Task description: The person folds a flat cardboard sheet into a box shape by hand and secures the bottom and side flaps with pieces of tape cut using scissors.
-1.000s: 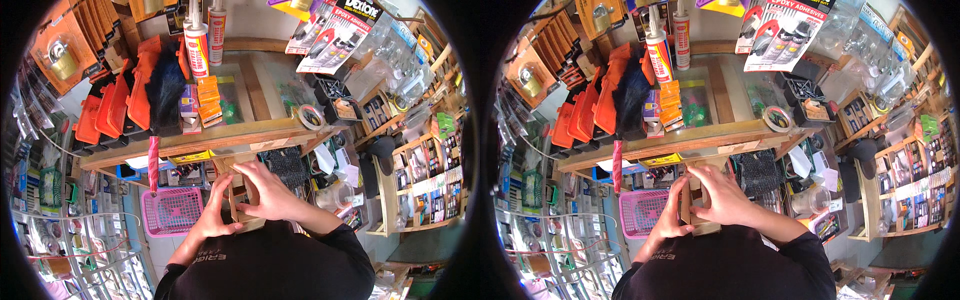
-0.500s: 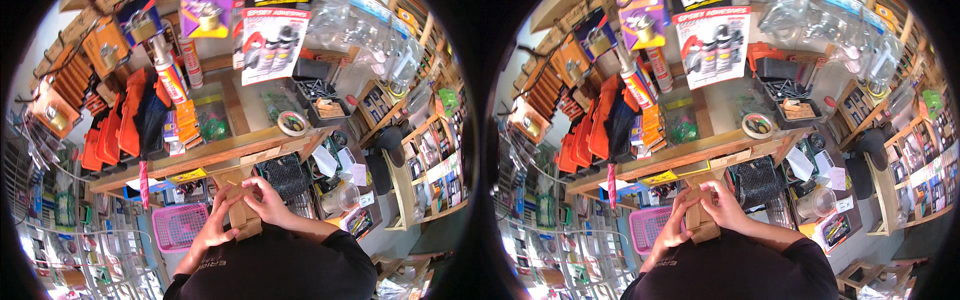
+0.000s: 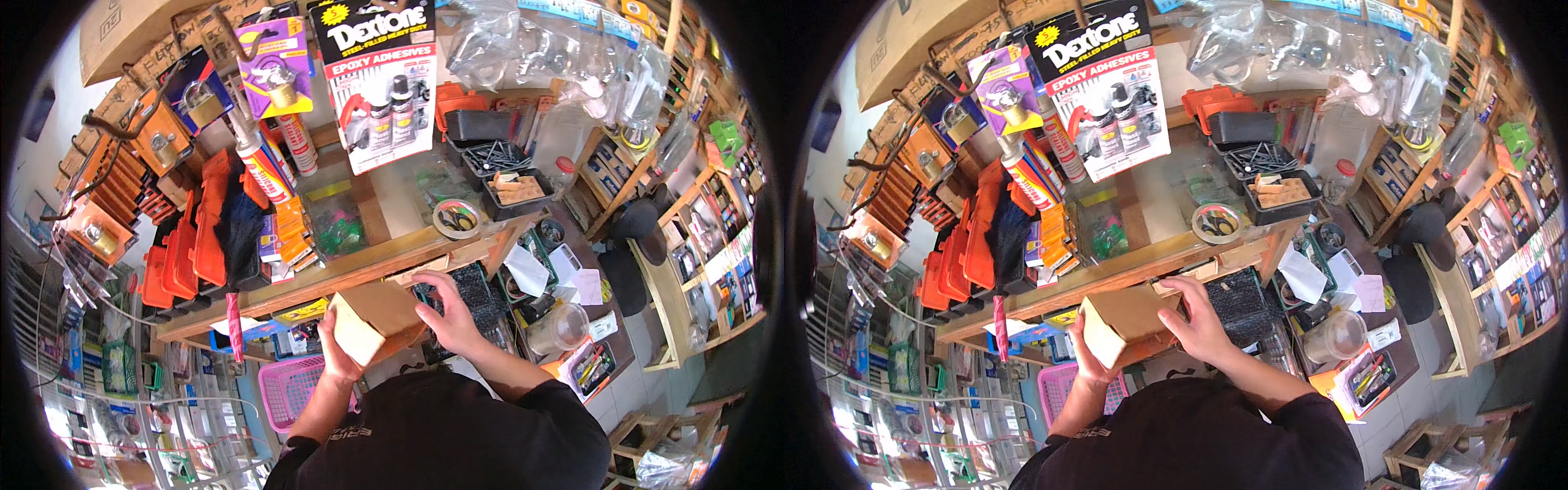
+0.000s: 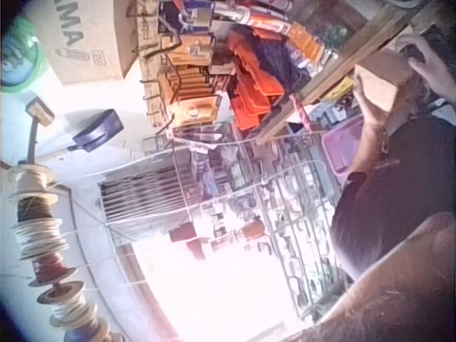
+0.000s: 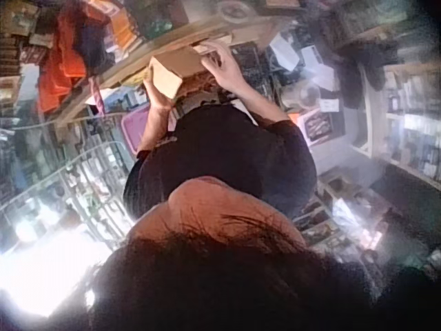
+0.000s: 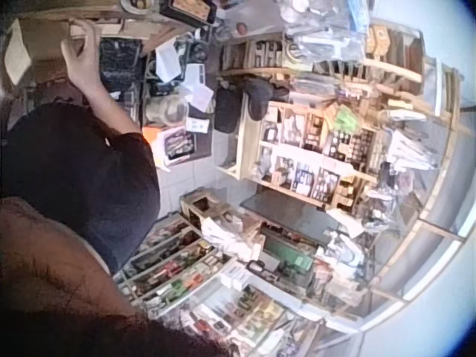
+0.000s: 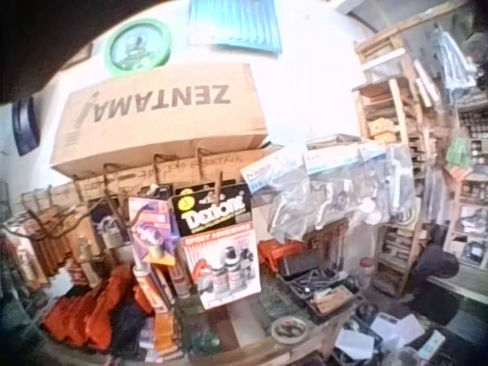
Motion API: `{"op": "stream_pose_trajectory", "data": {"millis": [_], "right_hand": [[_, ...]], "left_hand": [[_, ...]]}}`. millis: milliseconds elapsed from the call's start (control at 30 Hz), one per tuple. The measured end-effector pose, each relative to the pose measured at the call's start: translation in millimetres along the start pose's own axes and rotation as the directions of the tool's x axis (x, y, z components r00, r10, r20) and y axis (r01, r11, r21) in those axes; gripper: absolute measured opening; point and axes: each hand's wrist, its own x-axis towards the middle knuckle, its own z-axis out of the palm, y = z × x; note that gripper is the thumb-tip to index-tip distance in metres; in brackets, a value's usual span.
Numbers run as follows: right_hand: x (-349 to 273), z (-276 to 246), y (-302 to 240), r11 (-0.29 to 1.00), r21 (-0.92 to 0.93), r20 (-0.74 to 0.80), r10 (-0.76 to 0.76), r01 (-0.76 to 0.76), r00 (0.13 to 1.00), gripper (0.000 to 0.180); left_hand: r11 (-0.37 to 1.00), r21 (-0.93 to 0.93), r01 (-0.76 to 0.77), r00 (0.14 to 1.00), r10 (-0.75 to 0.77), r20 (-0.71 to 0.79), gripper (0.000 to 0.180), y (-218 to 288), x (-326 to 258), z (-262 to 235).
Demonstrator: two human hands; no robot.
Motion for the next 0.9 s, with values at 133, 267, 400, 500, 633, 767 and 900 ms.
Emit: {"op": "stream_pose_trajectory", "data": {"millis": [133,267,400,500,633,767,900], "right_hand": [[-20.2,11.1,-4.1,0.997,-0.073,0.072,0.038,-0.033,0.997,0.108],[-20.3,36.9,6.4,0.992,0.116,-0.034,0.049,-0.044,0.998,0.113],[-16.3,37.7,-1.2,0.990,0.114,0.022,0.084,-0.086,0.996,0.114],[-16.4,40.2,-5.7,0.990,0.122,-0.025,0.079,-0.075,0.997,0.113],[-21.9,43.7,-11.0,0.980,0.193,-0.103,0.078,-0.057,0.992,0.100],[-23.5,32.5,-14.9,0.989,-0.144,-0.074,-0.037,0.026,0.997,0.071],[-35.2,15.5,-1.8,0.964,-0.262,0.005,-0.049,0.049,0.999,0.070]], "left_hand": [[0.996,-0.064,-0.067,0.995,0.062,-0.074,0.067,-12.4,8.9,2.1],[0.984,0.108,-0.143,0.985,0.151,-0.078,0.074,-26.0,5.9,3.9],[0.978,0.154,-0.138,0.987,0.148,-0.060,0.074,-33.1,-0.9,3.0],[0.964,0.197,-0.181,0.981,0.191,-0.031,0.074,-36.6,-0.3,1.7],[0.955,0.219,-0.202,0.975,0.217,-0.047,0.073,-46.1,4.5,-8.0],[0.977,0.193,-0.090,0.995,0.098,-0.029,0.076,-42.0,4.3,7.4],[0.985,0.158,0.067,0.997,-0.061,-0.039,0.077,-35.8,12.5,23.2]]}}
